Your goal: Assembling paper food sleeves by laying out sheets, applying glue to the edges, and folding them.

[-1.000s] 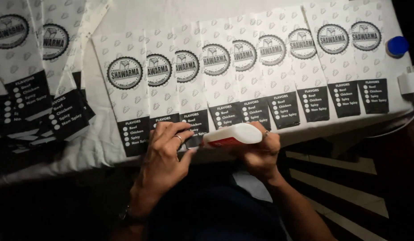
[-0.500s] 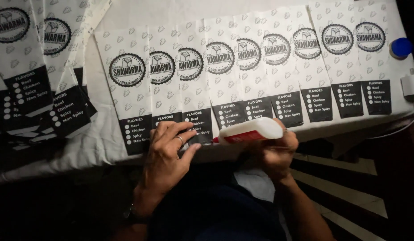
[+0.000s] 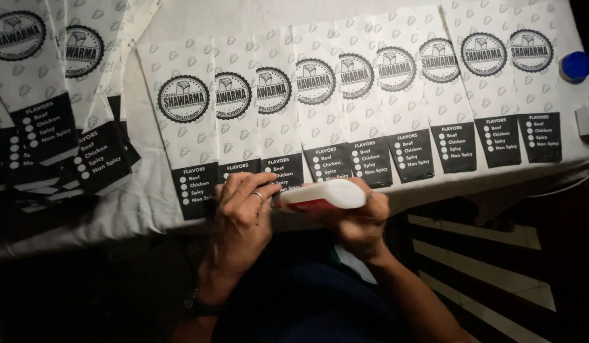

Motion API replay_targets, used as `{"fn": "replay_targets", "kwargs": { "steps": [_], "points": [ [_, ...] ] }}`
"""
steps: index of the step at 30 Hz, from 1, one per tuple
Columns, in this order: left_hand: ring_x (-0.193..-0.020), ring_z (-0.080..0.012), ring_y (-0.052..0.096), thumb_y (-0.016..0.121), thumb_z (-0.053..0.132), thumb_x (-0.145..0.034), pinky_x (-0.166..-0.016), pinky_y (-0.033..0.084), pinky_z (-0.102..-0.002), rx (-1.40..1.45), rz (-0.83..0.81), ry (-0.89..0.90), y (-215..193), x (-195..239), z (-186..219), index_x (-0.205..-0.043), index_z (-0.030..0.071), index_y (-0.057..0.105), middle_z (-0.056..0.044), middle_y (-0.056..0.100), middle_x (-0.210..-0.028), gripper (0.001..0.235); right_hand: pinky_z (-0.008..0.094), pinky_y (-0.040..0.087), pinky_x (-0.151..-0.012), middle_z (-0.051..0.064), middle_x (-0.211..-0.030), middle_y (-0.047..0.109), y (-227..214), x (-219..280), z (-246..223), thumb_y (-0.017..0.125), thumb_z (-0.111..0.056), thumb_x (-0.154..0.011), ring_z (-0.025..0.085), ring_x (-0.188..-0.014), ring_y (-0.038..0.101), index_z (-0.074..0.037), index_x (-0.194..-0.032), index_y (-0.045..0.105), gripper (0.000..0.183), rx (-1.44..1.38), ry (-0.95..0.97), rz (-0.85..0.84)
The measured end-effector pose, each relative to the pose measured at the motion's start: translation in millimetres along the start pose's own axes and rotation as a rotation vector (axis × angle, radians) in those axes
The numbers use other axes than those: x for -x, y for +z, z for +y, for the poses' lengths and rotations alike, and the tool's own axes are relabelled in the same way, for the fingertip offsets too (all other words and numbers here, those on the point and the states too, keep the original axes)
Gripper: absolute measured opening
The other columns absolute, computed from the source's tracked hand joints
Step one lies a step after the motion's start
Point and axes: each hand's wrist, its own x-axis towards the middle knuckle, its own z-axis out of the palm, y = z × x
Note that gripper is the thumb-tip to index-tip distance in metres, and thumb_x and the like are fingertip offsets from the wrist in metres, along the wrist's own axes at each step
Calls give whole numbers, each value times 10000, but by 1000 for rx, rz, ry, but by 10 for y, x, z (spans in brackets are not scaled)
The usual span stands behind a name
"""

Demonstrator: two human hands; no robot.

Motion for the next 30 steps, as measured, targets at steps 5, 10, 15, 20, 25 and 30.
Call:
{"fn": "replay_targets", "kwargs": {
  "steps": [5,10,15,20,25,30],
  "points": [
    [-1042,-262,633,680,-58,-859,-846,451,-358,16,47,32,-40,-13,30,-974,78,785,-39,746,-1095,207,272,571,-835,297,-725,672,-349,65,-219,630,128,-942,316,-746,720,214,-904,523,143,687,-22,-46],
    [-1012,-279,637,726,-26,-873,-874,477,-383,-46,108,-22,-370,83,-191,-982,75,788,-48,735,-1062,161,312,577,-785,206,-853,745,-369,384,314,820,-81,-817,215,-749,697,106,-962,664,283,115,184,339],
    [-1025,-284,631,834,55,-780,-862,462,-402,-50,69,-76,-441,213,-292,-944,87,788,-50,741,-1047,173,372,518,-617,286,-734,650,204,174,315,826,-47,-719,258,-637,635,134,-1049,700,397,256,-64,386],
    [-1082,-311,622,848,167,-749,-869,464,-424,-25,2,-109,-497,242,-278,-1031,95,779,-59,738,-1129,299,295,555,-550,105,-629,699,490,-181,136,814,-17,-511,207,-473,640,77,-873,723,385,-18,-112,53],
    [-1093,-276,620,811,204,-788,-856,468,-388,-28,-19,-107,-517,254,-298,-1045,112,779,-33,726,-1147,275,299,483,-481,133,-647,670,794,-284,43,853,-93,-677,186,-479,539,57,-809,687,260,-112,-215,-16],
    [-1108,-249,632,838,199,-753,-860,475,-370,-28,-4,-96,-514,263,-327,-1046,125,790,-15,734,-1165,306,237,438,-468,106,-587,650,726,-224,-8,795,-43,-692,111,-479,537,41,-817,709,174,-61,-68,70]
  ]
}}
